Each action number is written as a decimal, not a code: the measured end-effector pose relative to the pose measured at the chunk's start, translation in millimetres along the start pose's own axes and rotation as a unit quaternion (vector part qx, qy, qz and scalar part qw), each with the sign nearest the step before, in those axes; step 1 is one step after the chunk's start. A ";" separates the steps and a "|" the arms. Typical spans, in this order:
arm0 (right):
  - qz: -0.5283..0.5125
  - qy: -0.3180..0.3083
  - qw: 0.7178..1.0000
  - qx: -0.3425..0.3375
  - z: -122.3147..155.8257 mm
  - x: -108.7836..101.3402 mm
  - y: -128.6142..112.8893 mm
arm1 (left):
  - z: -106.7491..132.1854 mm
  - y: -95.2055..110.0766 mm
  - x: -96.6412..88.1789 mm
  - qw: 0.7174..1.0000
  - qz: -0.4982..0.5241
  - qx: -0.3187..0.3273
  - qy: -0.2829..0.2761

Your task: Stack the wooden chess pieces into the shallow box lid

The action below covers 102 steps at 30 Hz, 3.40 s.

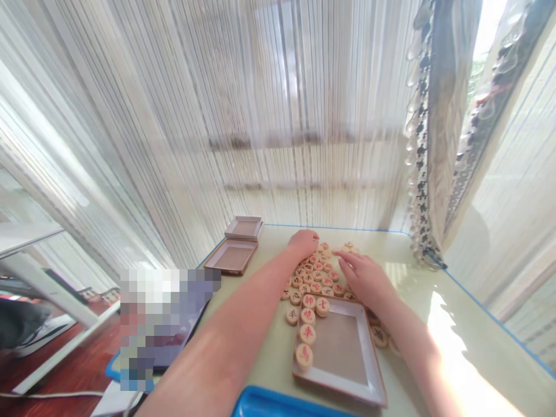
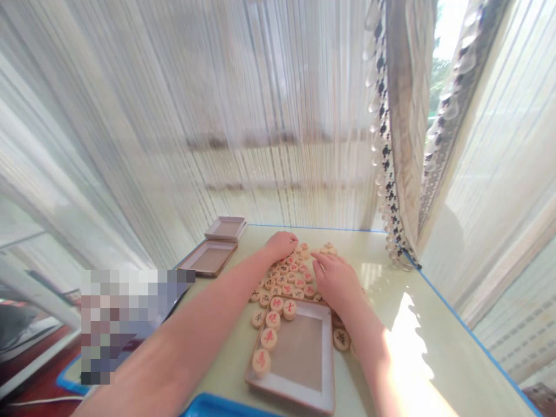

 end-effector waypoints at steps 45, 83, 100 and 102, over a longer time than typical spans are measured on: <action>-0.197 0.134 0.971 0.016 30.2 -87.8 -40.4 | 97.1 67.0 -45.5 0.953 0.271 0.015 0.138; -0.151 -0.047 0.983 -0.095 110.7 -32.9 -55.0 | 170.3 3.5 -23.7 0.976 0.023 0.098 0.191; -0.158 -0.044 0.979 -0.118 119.9 -41.6 -65.5 | 167.1 3.6 -13.3 0.987 0.011 0.130 0.091; -0.154 -0.033 0.982 -0.108 118.7 -39.9 -63.8 | 166.5 3.8 -12.8 0.987 0.004 0.134 0.089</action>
Point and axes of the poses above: each hand's wrist, its own z-axis away from the middle knuckle, its own x-axis out of the palm, y = z × x, the point moved 3 cm from there along -z, towards the middle knuckle, and after that the axes turned 2 degrees about x, right-handed, at the moved point
